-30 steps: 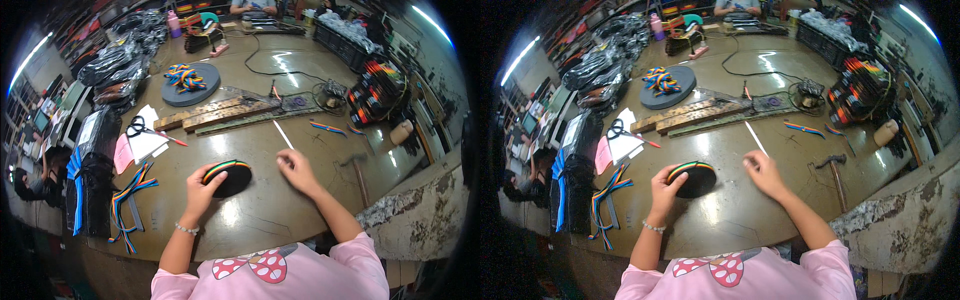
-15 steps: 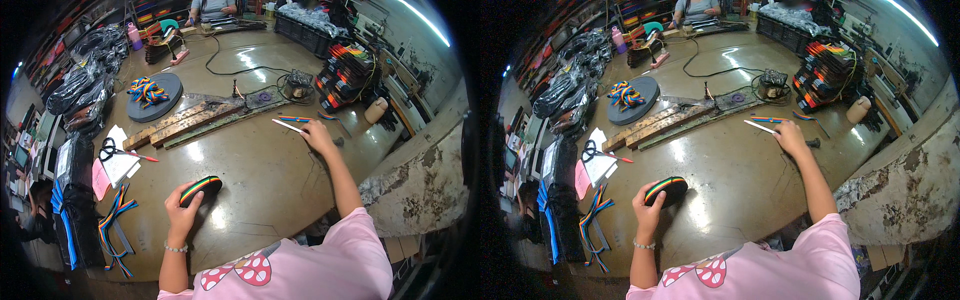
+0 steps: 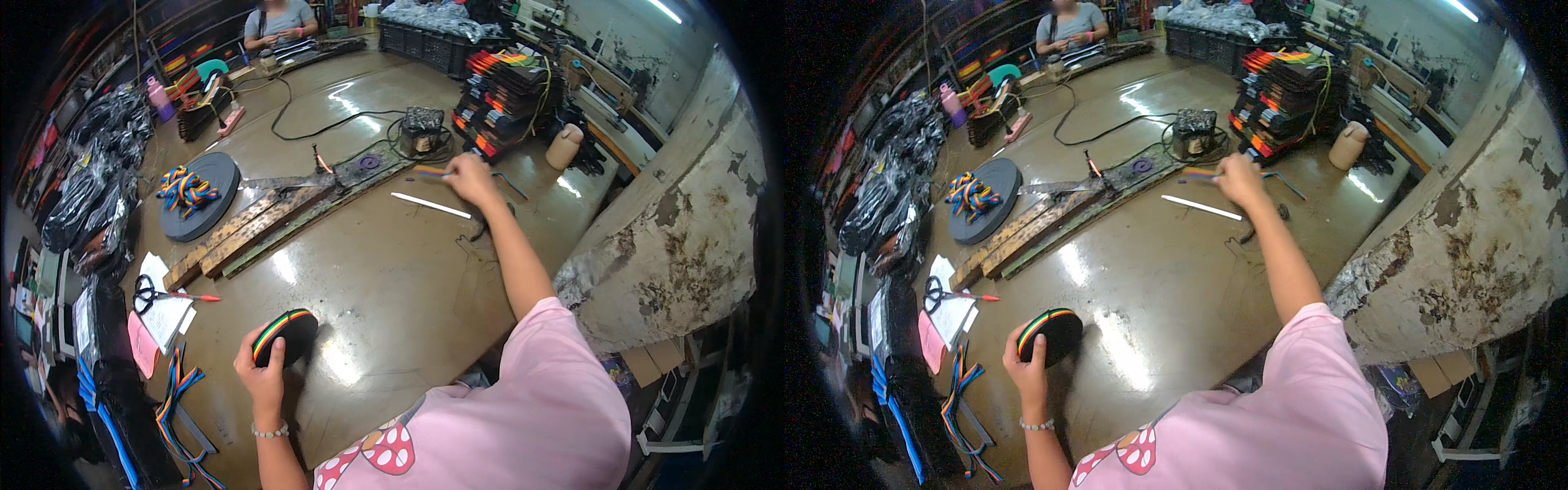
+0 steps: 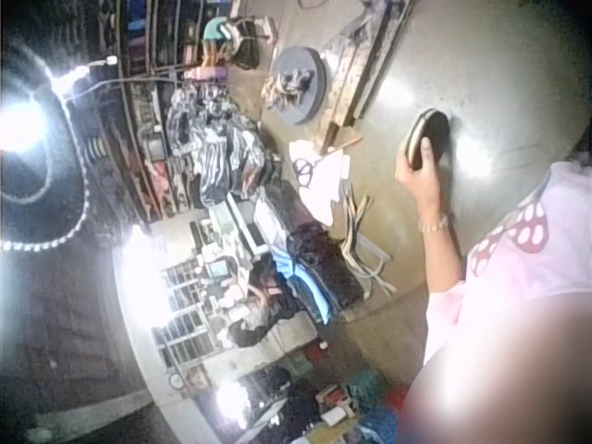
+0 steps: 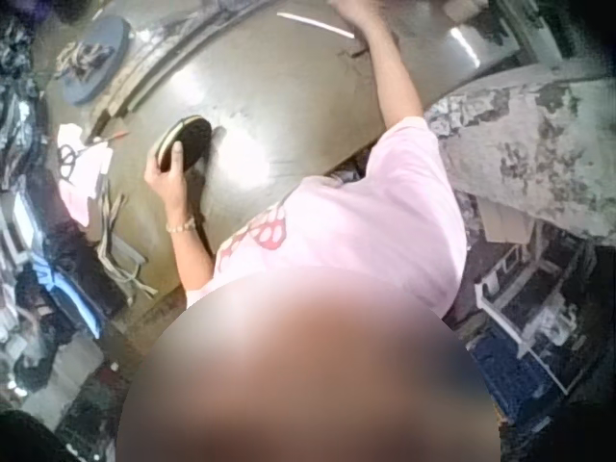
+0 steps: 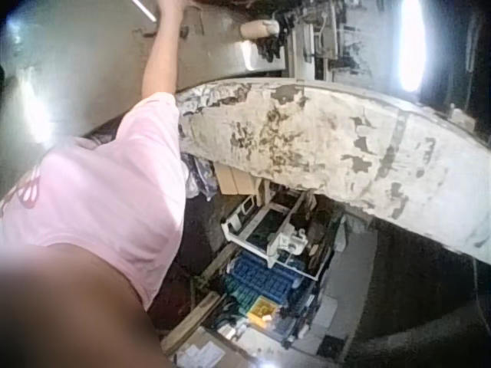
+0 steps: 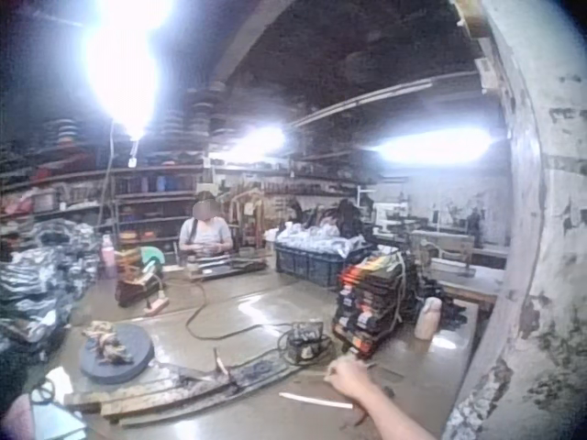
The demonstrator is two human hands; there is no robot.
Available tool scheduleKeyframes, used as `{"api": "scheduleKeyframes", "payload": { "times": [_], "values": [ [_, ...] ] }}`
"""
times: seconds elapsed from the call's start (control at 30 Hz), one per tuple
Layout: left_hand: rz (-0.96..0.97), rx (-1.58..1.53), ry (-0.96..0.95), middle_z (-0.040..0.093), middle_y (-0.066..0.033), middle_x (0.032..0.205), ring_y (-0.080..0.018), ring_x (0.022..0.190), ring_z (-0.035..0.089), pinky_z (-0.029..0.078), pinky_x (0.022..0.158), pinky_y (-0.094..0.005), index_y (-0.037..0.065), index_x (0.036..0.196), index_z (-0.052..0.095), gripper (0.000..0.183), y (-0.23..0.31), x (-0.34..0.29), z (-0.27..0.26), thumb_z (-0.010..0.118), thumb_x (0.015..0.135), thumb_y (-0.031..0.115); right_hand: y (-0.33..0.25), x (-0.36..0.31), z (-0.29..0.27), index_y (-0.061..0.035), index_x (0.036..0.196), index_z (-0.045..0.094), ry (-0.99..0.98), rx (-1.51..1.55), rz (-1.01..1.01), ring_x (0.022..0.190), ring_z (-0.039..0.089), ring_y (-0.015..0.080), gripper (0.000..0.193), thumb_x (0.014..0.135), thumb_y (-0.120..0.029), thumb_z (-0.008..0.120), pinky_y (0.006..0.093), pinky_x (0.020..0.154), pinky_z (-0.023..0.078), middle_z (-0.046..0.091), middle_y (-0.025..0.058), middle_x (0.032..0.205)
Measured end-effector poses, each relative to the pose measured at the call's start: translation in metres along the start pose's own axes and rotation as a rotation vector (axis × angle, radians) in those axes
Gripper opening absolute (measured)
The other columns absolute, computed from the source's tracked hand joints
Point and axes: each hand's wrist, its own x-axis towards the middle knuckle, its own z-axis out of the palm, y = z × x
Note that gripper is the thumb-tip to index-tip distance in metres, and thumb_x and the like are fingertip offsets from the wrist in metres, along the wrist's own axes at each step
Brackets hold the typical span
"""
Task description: The person measures and cuts multi-colored flat ribbon cables, then folds and bundles them on a workbench. They use a soldering iron to heat the cable ends and a lighter to trim or seal them. The person also uses scissors and a lighter during the process.
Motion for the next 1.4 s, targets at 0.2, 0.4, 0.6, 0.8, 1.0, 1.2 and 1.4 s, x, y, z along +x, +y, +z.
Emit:
{"api": "scheduleKeyframes", "payload": {
  "times": [0.2, 0.4, 0.6, 0.8, 1.0, 1.2, 1.4],
  "values": [
    [-0.002, 0.008, 0.0, 0.066, -0.0109, 0.093, -0.0162, 0.085, 0.062, 0.047, 0.081, -0.0293, -0.003, 0.099, 0.061, 0.024, 0.001, 0.001, -0.001, 0.068, 0.081, 0.012, 0.111, -0.015, -0.024, -0.0053, 0.085, 0.066, -0.146, -0.041, 0.331, 0.082, 0.063, 0.0315, 0.025, 0.07, -0.023, 0.075, 0.0399, 0.073, 0.05, 0.066, 0.0146, 0.086],
    [-0.043, -0.001, 0.036, 0.066, -0.0112, 0.093, -0.0165, 0.085, 0.062, 0.047, 0.081, -0.0293, -0.002, 0.099, 0.061, 0.024, 0.0, 0.0, 0.0, 0.068, 0.08, 0.012, 0.037, -0.107, -0.066, -0.0015, 0.08, 0.059, 0.33, 0.362, 0.098, 0.073, 0.062, 0.021, 0.018, 0.075, -0.014, 0.071, 0.0331, 0.066, 0.047, 0.063, 0.0117, 0.078],
    [0.041, -0.016, 0.073, 0.067, -0.0125, 0.092, -0.0192, 0.083, 0.064, 0.049, 0.078, -0.0299, -0.001, 0.099, 0.062, 0.027, -0.006, 0.001, -0.001, 0.072, 0.077, 0.012, 0.01, -0.286, -0.114, -0.0043, 0.092, 0.063, -0.939, 0.83, 0.341, 0.071, 0.057, 0.0051, 0.02, 0.077, -0.011, 0.073, 0.0239, 0.063, 0.046, 0.064, -0.0005, 0.077],
    [0.164, 0.011, 0.051, 0.067, -0.0111, 0.091, -0.0201, 0.083, 0.065, 0.051, 0.076, -0.0295, 0.002, 0.098, 0.063, 0.027, 0.001, 0.002, -0.004, 0.073, 0.074, 0.009, 0.085, -0.365, 0.025, -0.0019, 0.092, 0.062, -0.996, 0.387, 0.501, 0.074, 0.061, 0.0143, 0.02, 0.073, -0.001, 0.069, 0.0285, 0.065, 0.048, 0.066, 0.0079, 0.081],
    [0.248, 0.058, 0.068, 0.066, -0.0122, 0.087, -0.0221, 0.078, 0.063, 0.05, 0.071, -0.0305, 0.001, 0.092, 0.063, 0.021, 0.011, 0.003, -0.008, 0.073, 0.074, 0.007, 0.069, -0.329, 0.031, 0.0012, 0.106, 0.061, -0.69, -0.091, 0.167, 0.096, 0.059, 0.034, 0.048, 0.072, -0.03, 0.072, 0.0387, 0.08, 0.046, 0.063, 0.0228, 0.102],
    [0.33, 0.032, 0.051, 0.064, -0.0125, 0.085, -0.0233, 0.075, 0.062, 0.05, 0.068, -0.0319, 0.002, 0.09, 0.063, 0.023, 0.005, -0.001, -0.004, 0.075, 0.073, 0.012, -0.068, -0.253, -0.108, 0.0007, 0.104, 0.064, -1.243, 0.724, -0.08, 0.071, 0.065, 0.0141, 0.029, 0.083, -0.018, 0.063, 0.0268, 0.065, 0.05, 0.069, 0.0105, 0.09],
    [0.455, -0.054, 0.033, 0.062, -0.0132, 0.087, -0.0274, 0.078, 0.061, 0.049, 0.07, -0.0343, 0.003, 0.09, 0.062, 0.027, 0.007, -0.008, 0.003, 0.077, 0.071, 0.016, -0.23, -0.194, -0.046, 0.0062, 0.105, 0.061, -0.487, 0.985, -0.191, 0.081, 0.056, 0.0161, 0.023, 0.089, -0.01, 0.057, 0.0266, 0.072, 0.046, 0.055, 0.0098, 0.094]
  ]
}}
